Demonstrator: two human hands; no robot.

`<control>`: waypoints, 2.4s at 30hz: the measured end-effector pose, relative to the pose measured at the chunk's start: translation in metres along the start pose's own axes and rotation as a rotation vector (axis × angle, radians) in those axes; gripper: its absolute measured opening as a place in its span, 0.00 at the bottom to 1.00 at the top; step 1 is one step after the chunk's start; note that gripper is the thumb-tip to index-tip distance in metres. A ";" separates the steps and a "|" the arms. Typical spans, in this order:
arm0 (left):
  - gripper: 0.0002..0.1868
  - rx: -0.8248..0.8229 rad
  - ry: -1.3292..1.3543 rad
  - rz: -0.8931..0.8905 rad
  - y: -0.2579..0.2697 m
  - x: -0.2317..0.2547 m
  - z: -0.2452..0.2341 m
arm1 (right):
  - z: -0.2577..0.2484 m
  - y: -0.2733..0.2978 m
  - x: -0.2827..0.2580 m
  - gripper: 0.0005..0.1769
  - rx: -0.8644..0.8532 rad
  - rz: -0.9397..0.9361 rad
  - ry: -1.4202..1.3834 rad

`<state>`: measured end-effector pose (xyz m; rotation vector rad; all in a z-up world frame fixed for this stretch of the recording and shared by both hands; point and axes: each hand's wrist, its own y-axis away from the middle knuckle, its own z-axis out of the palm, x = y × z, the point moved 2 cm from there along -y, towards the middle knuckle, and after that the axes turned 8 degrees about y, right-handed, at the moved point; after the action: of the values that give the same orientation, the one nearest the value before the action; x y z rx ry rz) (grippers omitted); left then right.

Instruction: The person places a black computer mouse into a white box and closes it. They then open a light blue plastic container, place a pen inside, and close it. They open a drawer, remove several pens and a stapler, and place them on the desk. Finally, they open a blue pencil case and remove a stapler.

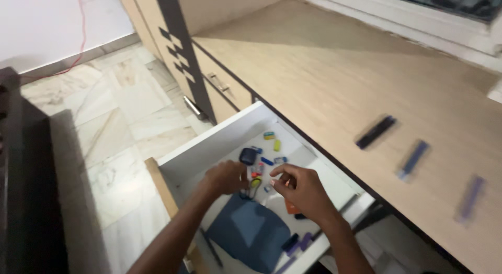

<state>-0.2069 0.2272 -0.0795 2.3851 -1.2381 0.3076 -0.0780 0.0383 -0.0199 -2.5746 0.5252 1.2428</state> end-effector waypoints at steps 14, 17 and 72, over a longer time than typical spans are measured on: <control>0.34 -0.125 0.020 -0.243 0.012 -0.020 0.048 | 0.025 -0.003 0.024 0.18 -0.270 0.305 0.123; 0.35 -0.192 0.053 -0.285 0.004 -0.030 0.049 | 0.029 -0.002 0.026 0.19 -0.264 0.245 0.143; 0.62 -0.276 1.781 -0.078 0.014 0.077 0.022 | -0.014 -0.006 -0.010 0.49 -0.051 0.491 -0.564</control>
<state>-0.1742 0.1537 -0.0654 1.0184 -0.2175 1.5718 -0.0706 0.0410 -0.0032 -2.0338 1.0307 2.0595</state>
